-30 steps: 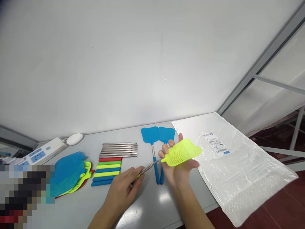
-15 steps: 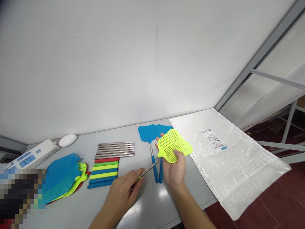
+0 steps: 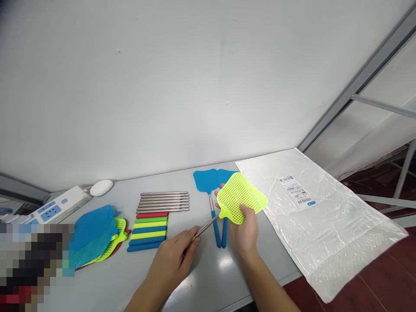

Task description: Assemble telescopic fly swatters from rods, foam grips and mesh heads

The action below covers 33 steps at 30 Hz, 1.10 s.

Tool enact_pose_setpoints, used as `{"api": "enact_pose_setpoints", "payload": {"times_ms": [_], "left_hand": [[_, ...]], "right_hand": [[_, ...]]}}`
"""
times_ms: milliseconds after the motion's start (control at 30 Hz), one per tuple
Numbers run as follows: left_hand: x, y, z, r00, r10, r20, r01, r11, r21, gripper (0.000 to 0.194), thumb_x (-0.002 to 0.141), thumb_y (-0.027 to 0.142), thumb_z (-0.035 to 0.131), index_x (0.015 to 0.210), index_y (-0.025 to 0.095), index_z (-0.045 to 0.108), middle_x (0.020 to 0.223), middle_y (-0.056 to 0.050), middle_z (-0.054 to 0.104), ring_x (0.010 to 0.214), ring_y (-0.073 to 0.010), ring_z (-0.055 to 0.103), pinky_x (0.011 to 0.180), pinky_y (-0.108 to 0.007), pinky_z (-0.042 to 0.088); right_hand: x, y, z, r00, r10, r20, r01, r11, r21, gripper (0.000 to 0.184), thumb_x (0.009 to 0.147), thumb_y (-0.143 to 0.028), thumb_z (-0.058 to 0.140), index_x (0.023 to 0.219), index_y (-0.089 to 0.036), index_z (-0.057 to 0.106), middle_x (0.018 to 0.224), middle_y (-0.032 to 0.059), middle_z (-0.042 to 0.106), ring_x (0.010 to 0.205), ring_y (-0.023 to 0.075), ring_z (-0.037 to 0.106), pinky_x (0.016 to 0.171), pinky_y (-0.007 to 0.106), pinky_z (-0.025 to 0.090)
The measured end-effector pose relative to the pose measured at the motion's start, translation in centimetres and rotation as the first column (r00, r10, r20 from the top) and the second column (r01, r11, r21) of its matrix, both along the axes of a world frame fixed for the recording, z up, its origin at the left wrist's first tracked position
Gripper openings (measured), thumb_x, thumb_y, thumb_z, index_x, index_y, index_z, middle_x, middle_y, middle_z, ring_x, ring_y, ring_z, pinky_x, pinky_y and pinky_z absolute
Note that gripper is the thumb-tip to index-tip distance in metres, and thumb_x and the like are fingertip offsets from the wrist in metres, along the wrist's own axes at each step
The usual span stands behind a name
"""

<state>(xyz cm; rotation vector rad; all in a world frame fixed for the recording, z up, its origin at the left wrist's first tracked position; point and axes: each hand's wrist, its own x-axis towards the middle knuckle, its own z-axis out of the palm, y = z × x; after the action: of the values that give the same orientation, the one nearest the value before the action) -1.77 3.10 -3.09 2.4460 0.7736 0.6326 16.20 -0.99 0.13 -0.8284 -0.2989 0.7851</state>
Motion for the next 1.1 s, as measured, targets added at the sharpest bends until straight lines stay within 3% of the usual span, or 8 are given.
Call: {"api": "enact_pose_setpoints", "payload": {"times_ms": [167,400,700,900,1100], "left_hand": [[0.0,-0.1,0.2,1.000,0.012,0.022,-0.012,1.000,-0.015,0.029,0.097,0.029,0.043,0.122,0.020,0.056,0.096,-0.005,0.072,0.078,-0.0189,0.069,0.065,-0.029,0.054],[0.0,-0.2,0.3,1.000,-0.002,0.024,0.003,0.998,-0.058,0.028,0.097,0.028,0.041,0.121,0.021,0.055,0.094,-0.004,0.072,0.076,-0.0184,0.068,0.064,-0.028,0.053],[0.0,-0.3,0.7,1.000,0.005,-0.003,-0.005,0.989,-0.147,0.030,0.098,0.030,0.038,0.121,0.022,0.056,0.093,-0.005,0.070,0.078,-0.0189,0.067,0.065,-0.027,0.051],[0.0,-0.4,0.8,1.000,0.012,-0.008,-0.013,0.985,-0.171,0.029,0.098,0.030,0.037,0.119,0.022,0.056,0.091,-0.004,0.071,0.076,-0.0195,0.067,0.063,-0.028,0.049],[0.0,-0.6,1.4,1.000,0.006,-0.003,-0.006,0.952,-0.307,0.027,0.099,0.032,0.036,0.114,0.025,0.057,0.085,-0.002,0.069,0.075,-0.0194,0.064,0.066,-0.027,0.048]], "right_hand": [[0.1,0.0,-0.6,0.995,-0.041,0.094,0.050,0.993,-0.105,0.048,0.082,-0.028,0.059,0.129,-0.019,0.057,0.113,0.0094,0.069,0.098,0.0285,0.068,0.082,0.042,0.055],[-0.7,0.0,-0.5,0.973,0.044,0.227,0.004,0.979,-0.205,0.035,0.082,-0.041,0.068,0.105,-0.015,0.069,0.097,0.0133,0.073,0.084,0.0288,0.071,0.071,0.042,0.058],[-2.1,0.2,-0.1,0.996,0.040,0.076,-0.028,0.988,-0.152,0.039,0.089,-0.043,0.060,0.120,-0.021,0.059,0.120,0.0109,0.067,0.084,0.0234,0.072,0.068,0.036,0.059],[-2.3,0.2,-0.3,0.996,0.031,0.080,-0.018,0.987,-0.160,0.040,0.088,-0.044,0.060,0.119,-0.019,0.061,0.122,0.0123,0.066,0.087,0.0252,0.072,0.068,0.036,0.059],[-2.2,0.2,-0.5,0.996,0.040,0.074,-0.029,0.990,-0.140,0.038,0.090,-0.042,0.058,0.121,-0.020,0.059,0.124,0.0108,0.065,0.087,0.0241,0.072,0.068,0.035,0.059]]}}
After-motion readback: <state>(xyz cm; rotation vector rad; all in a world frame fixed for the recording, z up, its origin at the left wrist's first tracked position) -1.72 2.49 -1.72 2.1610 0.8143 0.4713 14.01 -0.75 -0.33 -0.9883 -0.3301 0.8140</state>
